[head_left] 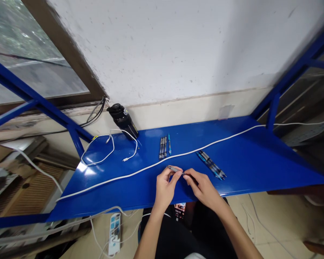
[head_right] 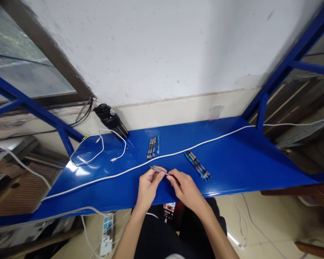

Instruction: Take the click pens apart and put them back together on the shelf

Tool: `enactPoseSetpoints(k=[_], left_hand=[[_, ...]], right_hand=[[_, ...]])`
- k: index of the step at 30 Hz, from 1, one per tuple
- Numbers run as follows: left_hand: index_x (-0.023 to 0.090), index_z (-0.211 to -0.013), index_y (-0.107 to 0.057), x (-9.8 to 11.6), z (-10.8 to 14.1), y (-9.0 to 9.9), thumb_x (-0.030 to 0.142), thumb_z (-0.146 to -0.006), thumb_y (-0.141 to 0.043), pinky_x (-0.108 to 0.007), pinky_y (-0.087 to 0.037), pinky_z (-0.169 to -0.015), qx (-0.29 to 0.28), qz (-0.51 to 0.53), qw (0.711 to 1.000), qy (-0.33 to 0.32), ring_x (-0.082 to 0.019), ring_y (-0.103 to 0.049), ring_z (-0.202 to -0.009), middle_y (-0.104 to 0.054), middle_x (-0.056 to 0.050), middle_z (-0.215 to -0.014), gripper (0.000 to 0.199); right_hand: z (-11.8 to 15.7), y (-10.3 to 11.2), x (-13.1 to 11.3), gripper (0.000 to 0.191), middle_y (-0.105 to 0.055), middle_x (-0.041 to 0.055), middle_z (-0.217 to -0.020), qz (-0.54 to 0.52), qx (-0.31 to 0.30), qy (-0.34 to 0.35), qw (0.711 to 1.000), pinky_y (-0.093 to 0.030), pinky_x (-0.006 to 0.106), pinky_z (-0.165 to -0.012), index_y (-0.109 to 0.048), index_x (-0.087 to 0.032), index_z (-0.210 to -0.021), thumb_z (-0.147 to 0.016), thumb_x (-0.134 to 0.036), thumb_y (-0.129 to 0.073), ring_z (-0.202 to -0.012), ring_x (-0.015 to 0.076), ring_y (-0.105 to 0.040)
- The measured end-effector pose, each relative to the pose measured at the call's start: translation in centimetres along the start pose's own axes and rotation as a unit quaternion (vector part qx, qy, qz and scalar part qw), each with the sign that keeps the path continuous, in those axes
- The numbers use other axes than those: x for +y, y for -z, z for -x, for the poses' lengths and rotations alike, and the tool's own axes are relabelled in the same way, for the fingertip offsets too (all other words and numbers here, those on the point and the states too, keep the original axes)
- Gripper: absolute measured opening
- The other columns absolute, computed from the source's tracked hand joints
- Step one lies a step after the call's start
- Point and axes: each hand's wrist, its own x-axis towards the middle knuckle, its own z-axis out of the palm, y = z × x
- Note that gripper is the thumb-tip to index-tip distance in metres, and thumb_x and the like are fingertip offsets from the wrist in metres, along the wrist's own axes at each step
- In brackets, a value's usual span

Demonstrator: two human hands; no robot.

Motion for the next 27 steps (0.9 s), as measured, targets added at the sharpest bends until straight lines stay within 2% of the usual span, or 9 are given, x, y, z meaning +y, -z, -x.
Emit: enactPoseSetpoints(k=[3, 5, 9, 11, 15, 18, 23, 25, 27], left_hand=[[0.018, -0.101, -0.082, 0.1, 0.0, 0.0, 0.039, -0.099, -0.079, -0.033, -0.059, -0.09, -0.001, -0.006, 1.0, 0.005, -0.025, -0.077, -0.095, -0.082, -0.008, -0.098, 0.021], [0.018, -0.1, -0.083, 0.1, 0.1, 0.0, 0.039, -0.098, -0.079, -0.033, -0.059, -0.09, -0.002, 0.0, 1.0, 0.007, -0.025, -0.077, -0.094, -0.083, -0.008, -0.097, 0.021], [0.019, -0.1, -0.084, -0.1, 0.0, 0.0, 0.038, -0.097, -0.08, -0.032, -0.059, -0.09, 0.01, 0.022, 1.0, 0.011, -0.024, -0.078, -0.095, -0.083, -0.007, -0.098, 0.02], [0.019, -0.099, -0.085, -0.1, 0.0, 0.1, 0.037, -0.097, -0.08, -0.032, -0.059, -0.091, 0.015, 0.021, 1.0, 0.009, -0.025, -0.078, -0.096, -0.083, -0.007, -0.099, 0.019], [0.019, -0.096, -0.086, 0.1, -0.1, 0.1, 0.039, -0.098, -0.078, -0.035, -0.058, -0.095, -0.008, -0.002, 1.0, -0.003, -0.028, -0.077, -0.1, -0.083, -0.009, -0.102, 0.022], [0.019, -0.097, -0.086, 0.6, 0.0, 0.3, 0.041, -0.1, -0.075, -0.035, -0.057, -0.096, -0.015, -0.014, 1.0, -0.012, -0.028, -0.076, -0.102, -0.083, -0.009, -0.103, 0.025], [0.018, -0.094, -0.085, 1.0, 0.2, 0.5, 0.043, -0.104, -0.071, -0.034, -0.055, -0.095, -0.036, -0.005, 0.999, -0.024, -0.027, -0.074, -0.099, -0.082, -0.009, -0.102, 0.031], [0.017, -0.094, -0.085, 0.8, 0.4, 0.5, 0.046, -0.105, -0.07, -0.034, -0.055, -0.091, -0.037, 0.021, 0.999, -0.021, -0.026, -0.073, -0.095, -0.081, -0.01, -0.1, 0.034], [0.017, -0.097, -0.084, 0.7, 0.5, 0.4, 0.05, -0.104, -0.07, -0.033, -0.056, -0.085, -0.028, 0.07, 0.997, -0.005, -0.024, -0.071, -0.09, -0.079, -0.01, -0.098, 0.036]], right_hand=[[-0.1, 0.2, 0.0, 0.042, -0.064, -0.0009, -0.078, 0.014, -0.019, 0.011, 1.0, -0.043, 0.032, -0.079, -0.058, -0.024, -0.087, -0.12, -0.038, -0.038, -0.074, 0.0184, -0.061], [-0.1, 0.2, -0.1, 0.044, -0.065, -0.0009, -0.076, 0.004, -0.024, 0.009, 1.0, -0.043, 0.032, -0.08, -0.057, -0.024, -0.084, -0.12, -0.038, -0.037, -0.074, 0.0183, -0.062], [0.1, 0.2, -0.4, 0.025, -0.072, 0.0013, -0.09, -0.025, 0.0, 0.003, 1.0, -0.047, 0.03, -0.079, -0.066, -0.024, -0.106, -0.115, -0.043, -0.053, -0.081, 0.0195, -0.066], [0.2, 0.2, -0.5, 0.025, -0.073, 0.0025, -0.093, -0.027, 0.009, 0.008, 1.0, -0.047, 0.03, -0.078, -0.068, -0.023, -0.108, -0.114, -0.044, -0.055, -0.081, 0.0197, -0.066], [0.1, 0.4, -0.4, 0.042, -0.068, 0.0002, -0.077, -0.025, -0.019, 0.015, 0.999, -0.044, 0.031, -0.079, -0.064, -0.023, -0.086, -0.118, -0.041, -0.044, -0.073, 0.0183, -0.062], [0.0, 0.5, -0.5, 0.05, -0.066, -0.0012, -0.069, -0.053, -0.045, 0.009, 0.998, -0.043, 0.032, -0.081, -0.06, -0.022, -0.079, -0.119, -0.044, -0.041, -0.072, 0.0179, -0.062], [0.6, -0.4, -1.5, 0.051, -0.064, -0.0034, -0.06, -0.214, -0.091, -0.06, 0.971, -0.043, 0.028, -0.063, -0.067, -0.02, -0.091, -0.119, -0.053, -0.039, -0.055, 0.014, -0.055], [1.1, -1.2, -2.0, 0.046, -0.066, -0.0031, -0.062, -0.245, -0.074, -0.071, 0.964, -0.045, 0.027, -0.062, -0.069, -0.019, -0.104, -0.118, -0.052, -0.04, -0.056, 0.0143, -0.056], [1.8, -1.9, -2.3, 0.033, -0.073, -0.0005, -0.077, -0.225, -0.03, -0.049, 0.973, -0.051, 0.028, -0.069, -0.064, -0.02, -0.126, -0.117, -0.048, -0.049, -0.068, 0.0166, -0.064]])
